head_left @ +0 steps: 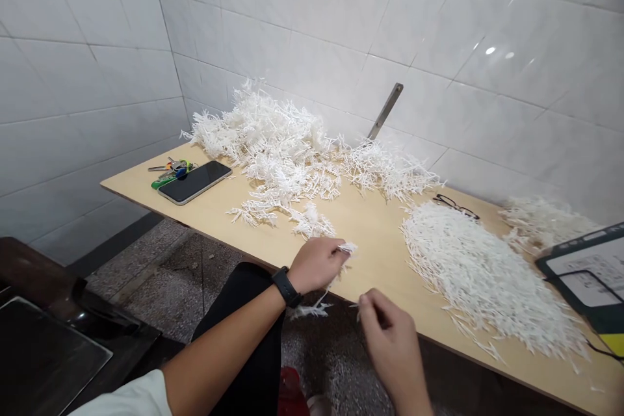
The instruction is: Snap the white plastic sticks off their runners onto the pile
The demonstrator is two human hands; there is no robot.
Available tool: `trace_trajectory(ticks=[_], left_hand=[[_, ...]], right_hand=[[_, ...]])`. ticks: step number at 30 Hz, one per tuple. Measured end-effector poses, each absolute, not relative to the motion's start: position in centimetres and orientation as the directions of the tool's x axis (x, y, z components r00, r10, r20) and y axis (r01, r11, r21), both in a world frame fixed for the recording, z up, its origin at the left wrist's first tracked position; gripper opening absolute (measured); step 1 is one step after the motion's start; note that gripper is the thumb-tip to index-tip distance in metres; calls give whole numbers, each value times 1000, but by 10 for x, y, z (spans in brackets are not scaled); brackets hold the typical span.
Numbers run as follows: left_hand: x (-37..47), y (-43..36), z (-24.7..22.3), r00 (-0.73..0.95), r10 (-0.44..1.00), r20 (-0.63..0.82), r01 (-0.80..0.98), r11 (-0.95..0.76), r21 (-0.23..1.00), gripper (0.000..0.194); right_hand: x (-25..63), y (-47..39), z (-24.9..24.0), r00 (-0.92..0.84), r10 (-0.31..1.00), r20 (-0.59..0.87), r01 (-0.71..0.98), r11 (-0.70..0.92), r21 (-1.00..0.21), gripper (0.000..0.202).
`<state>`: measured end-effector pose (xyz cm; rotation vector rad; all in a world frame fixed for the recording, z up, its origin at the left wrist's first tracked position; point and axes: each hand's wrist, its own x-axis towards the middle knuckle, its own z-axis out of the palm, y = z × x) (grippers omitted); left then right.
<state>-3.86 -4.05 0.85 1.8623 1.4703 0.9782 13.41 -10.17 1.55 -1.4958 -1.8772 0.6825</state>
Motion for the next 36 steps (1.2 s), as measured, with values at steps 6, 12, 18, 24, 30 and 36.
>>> trace_trajectory(ticks=[6,12,18,24,30,36], left_hand=[[-42,-45,10,224,964,145,512,-243,824,34],[-45,-44,9,321,935,148,435,-285,854,39],[-47,-43,8,333,928,164,334,-279,901,34],[-39,-51,8,331,942,63,395,-198,897,34],[-41,-44,6,161,975,151,338,-198,920,36],[-36,-53,14,250,949,191,554,-302,776,31]], right_hand=[[187,-56,23,213,913,348,845,6,-534,44],[137,-64,19,-208,975,76,559,182,-809,40],[108,-77,6,-255,949,186,491,293,-821,37],[120,-95,12,-242,957,161,654,283,-702,33],[133,-121,39,-357,934,-28,663,232,-712,38],[178,-75,40,32,964,266,810,131,-571,30]])
